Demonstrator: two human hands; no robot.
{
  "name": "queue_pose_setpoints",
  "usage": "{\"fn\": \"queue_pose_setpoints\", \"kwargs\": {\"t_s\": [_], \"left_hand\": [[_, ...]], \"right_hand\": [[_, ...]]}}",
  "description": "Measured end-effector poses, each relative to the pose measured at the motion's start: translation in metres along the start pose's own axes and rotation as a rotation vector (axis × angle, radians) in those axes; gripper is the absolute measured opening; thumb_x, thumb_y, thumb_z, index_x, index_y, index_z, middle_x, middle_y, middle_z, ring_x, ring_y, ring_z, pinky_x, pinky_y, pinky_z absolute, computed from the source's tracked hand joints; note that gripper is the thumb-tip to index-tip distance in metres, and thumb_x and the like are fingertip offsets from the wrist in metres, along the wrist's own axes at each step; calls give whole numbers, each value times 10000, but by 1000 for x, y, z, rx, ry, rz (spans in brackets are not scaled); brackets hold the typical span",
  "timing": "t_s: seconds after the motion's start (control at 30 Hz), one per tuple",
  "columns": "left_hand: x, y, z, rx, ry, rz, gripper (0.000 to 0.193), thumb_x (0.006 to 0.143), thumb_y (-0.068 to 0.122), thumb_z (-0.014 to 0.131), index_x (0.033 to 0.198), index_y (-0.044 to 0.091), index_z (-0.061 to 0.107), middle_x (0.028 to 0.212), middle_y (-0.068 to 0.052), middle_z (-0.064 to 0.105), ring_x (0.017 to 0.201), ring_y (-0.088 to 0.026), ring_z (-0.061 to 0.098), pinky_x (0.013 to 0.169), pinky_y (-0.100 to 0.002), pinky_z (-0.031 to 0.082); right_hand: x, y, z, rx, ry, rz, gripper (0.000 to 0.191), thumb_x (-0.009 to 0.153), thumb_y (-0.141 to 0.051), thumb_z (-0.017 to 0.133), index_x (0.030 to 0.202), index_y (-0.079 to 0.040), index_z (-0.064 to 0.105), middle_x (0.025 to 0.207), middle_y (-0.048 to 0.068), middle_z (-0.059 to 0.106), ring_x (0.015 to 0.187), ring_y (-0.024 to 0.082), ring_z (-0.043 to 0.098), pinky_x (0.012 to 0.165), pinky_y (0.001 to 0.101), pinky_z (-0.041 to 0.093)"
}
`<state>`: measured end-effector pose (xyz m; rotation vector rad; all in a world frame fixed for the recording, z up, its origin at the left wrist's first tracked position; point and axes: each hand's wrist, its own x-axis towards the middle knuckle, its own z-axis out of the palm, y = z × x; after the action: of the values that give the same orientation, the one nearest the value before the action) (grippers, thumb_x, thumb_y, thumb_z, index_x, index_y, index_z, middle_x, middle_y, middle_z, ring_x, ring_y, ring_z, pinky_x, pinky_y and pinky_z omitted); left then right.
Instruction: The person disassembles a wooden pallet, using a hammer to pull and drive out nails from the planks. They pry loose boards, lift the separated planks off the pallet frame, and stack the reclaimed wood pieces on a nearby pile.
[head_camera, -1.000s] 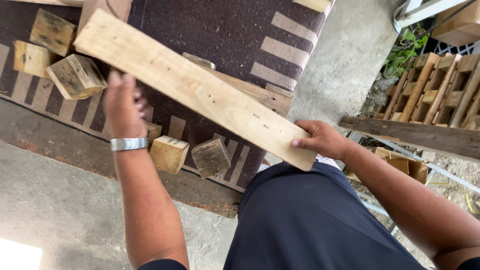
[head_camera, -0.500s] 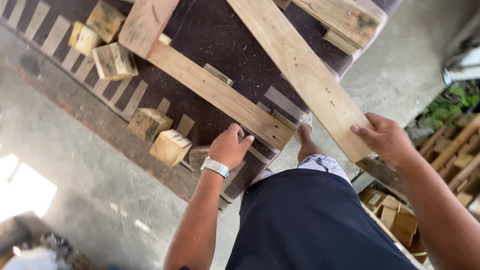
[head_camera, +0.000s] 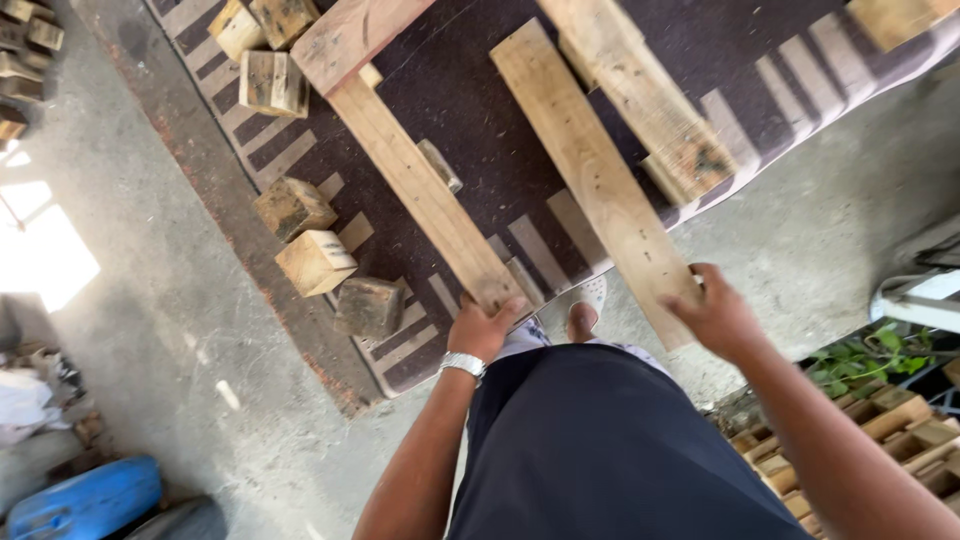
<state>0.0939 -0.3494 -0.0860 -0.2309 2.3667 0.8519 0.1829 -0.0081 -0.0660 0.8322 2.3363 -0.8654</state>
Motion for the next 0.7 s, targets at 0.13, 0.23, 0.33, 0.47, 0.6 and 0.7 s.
{"fn": "queue_pose_setpoints", "kwargs": {"t_s": [0.13,0.23,0.33,0.47,0.6,0.7], "left_hand": [[3,-8,-2,-138,-40,54,963,768,668,721,1326,-66,445,1078,-255,742,1033,-382,739,878,-428,581],[4,-6,-6,-123,-56,115,908,795,649,712,1320,-50,469,1066,-236,757,1022,-366,749,866,-424,582],[4,-3,-8,-75,-75,88,889,808,641,689,1342,-37,473,1052,-230,764,1000,-368,754,853,-429,590],[3,0,-8,-70,-80,76,949,827,619,695,1402,-69,386,1056,-252,748,1013,-387,741,845,-445,594],[-1,10,-12,-45,-4,65,880,819,594,739,1354,-53,478,1114,-261,726,1071,-411,698,893,-465,561],[-6,25,-19,9,-30,-83,826,766,595,742,1343,30,565,1132,-221,743,1099,-388,699,944,-459,539]], "right_hand": [[-1,-7,4,-112,75,21,836,809,-657,706,1352,-42,543,1115,246,731,1035,391,716,925,507,548],[-5,4,-3,-74,84,57,819,827,-698,649,1350,-73,565,1016,229,735,892,352,738,833,484,590],[-12,25,-15,-40,-54,77,715,904,-700,532,1231,-70,621,894,145,720,726,287,729,695,448,657],[-26,48,-31,161,3,102,651,855,-667,593,1208,-125,669,797,114,722,693,236,699,706,429,594],[-9,54,-51,325,156,21,568,899,-574,632,1168,-77,686,854,152,730,751,265,680,722,425,562],[37,57,-86,278,304,-18,537,908,-528,665,1175,-63,675,903,170,723,794,255,673,736,428,531]]}}
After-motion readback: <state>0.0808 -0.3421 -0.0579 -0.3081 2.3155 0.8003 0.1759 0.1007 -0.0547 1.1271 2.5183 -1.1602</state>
